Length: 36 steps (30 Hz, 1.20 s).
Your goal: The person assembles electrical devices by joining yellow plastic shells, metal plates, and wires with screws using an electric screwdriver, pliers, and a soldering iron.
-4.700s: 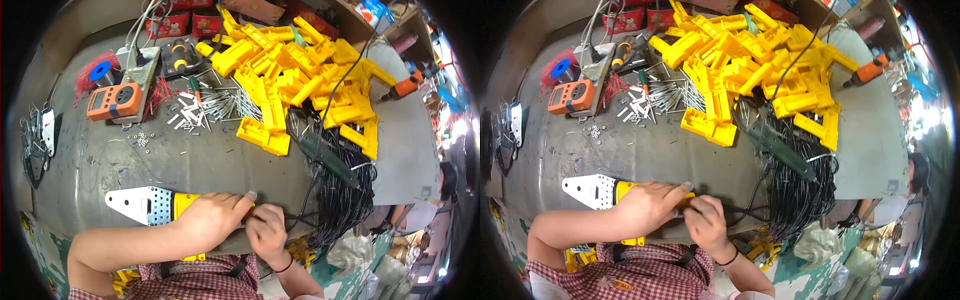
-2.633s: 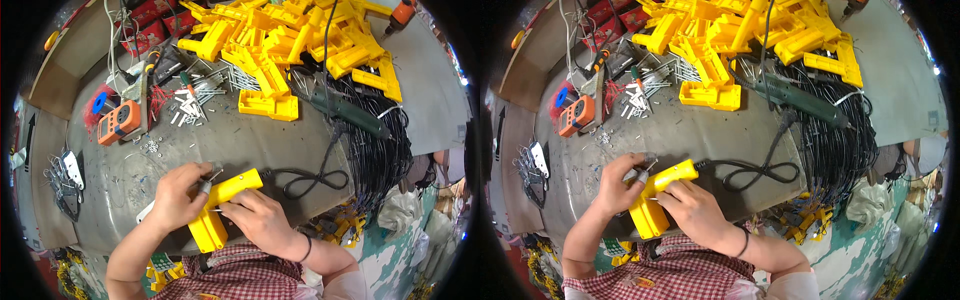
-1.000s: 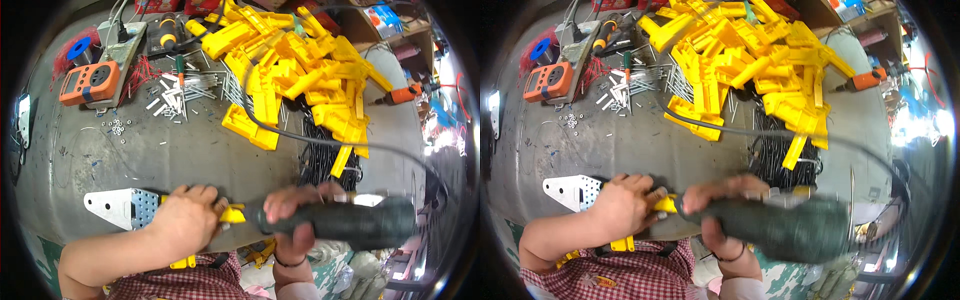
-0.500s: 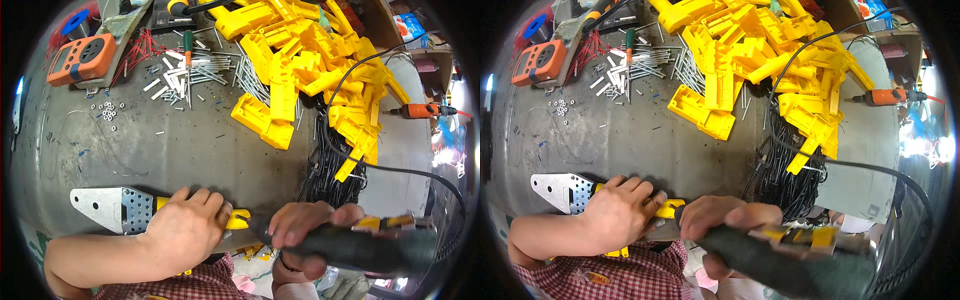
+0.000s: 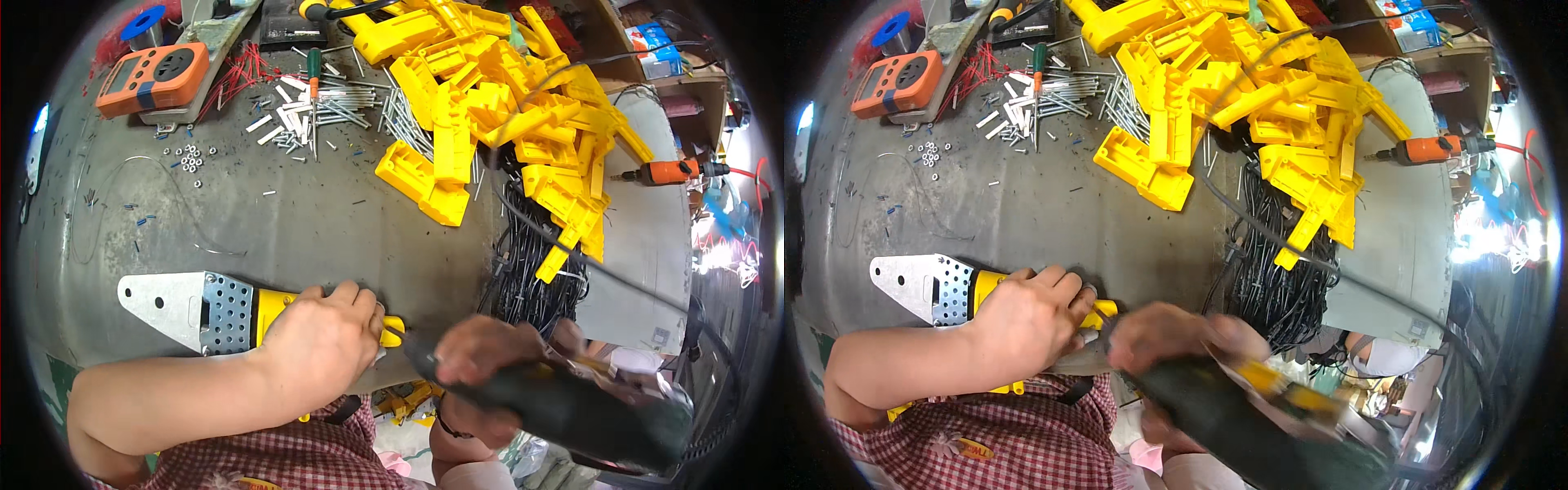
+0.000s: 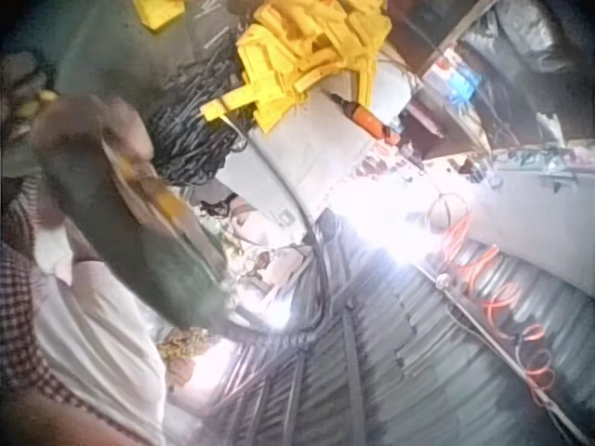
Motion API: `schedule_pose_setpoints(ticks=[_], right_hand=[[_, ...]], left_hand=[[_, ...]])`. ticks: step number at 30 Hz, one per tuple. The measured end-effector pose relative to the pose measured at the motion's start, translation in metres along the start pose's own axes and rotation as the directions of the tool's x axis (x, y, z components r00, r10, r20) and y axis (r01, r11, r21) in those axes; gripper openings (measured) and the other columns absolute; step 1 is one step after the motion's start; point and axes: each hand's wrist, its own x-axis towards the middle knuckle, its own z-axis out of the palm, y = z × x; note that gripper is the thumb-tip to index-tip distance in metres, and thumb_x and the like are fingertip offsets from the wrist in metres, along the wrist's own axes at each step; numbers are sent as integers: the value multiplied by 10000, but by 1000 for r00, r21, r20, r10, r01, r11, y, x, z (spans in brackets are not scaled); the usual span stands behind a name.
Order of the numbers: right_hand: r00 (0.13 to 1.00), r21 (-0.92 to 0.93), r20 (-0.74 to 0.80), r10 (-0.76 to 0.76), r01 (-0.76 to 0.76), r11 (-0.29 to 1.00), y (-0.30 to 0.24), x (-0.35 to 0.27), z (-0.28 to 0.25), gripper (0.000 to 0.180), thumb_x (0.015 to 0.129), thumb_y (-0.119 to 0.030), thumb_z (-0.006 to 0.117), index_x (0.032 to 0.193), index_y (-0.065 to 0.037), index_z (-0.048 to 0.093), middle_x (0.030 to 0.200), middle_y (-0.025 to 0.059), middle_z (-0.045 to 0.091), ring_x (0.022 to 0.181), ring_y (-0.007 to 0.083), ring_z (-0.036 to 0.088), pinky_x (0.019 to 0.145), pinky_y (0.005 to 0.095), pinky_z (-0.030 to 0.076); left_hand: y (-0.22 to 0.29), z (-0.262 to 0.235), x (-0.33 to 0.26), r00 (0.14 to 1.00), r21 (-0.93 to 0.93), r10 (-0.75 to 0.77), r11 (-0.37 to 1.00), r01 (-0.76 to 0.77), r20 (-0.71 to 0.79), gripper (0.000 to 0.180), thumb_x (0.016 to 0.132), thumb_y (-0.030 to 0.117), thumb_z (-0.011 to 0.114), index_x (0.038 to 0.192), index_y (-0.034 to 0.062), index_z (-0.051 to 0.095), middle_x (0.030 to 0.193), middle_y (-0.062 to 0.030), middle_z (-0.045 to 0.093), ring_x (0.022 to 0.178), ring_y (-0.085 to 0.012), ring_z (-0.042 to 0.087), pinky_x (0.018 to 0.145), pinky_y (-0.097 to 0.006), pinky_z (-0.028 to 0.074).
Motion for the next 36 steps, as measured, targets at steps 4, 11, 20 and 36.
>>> schedule_pose_setpoints(ticks=[4,11,20,36], right_hand=[[983,-34,-21,-183,182,983,0,-9,8,743,747,-389,721,1293,-82,320,767,100,610,570,242,594,544,360,487],[979,50,141,-144,139,989,7,7,4,733,727,-404,728,1260,-88,337,756,90,612,547,212,593,509,355,494],[959,70,98,-264,258,964,12,-5,16,482,715,-215,750,1067,-37,473,713,125,594,608,258,591,547,382,481],[983,181,125,-134,110,977,-1,-5,59,560,658,-4,725,1147,-49,455,762,151,586,630,235,572,577,328,472]], left_hand=[[3,-1,0,1000,33,-2,999,2,21,443,678,256,621,1043,5,590,885,-66,554,871,-204,548,702,-328,478],[0,0,0,1000,39,13,999,-13,1,355,725,205,569,1023,14,597,904,-58,559,887,-195,539,707,-307,462],[4,-1,-2,1000,81,30,996,-31,6,421,738,218,553,1116,33,561,898,-80,557,858,-223,559,711,-327,477],[-19,1,27,944,-15,-166,986,168,-286,334,748,237,622,1004,26,586,882,-101,587,859,-256,584,719,-367,486]])
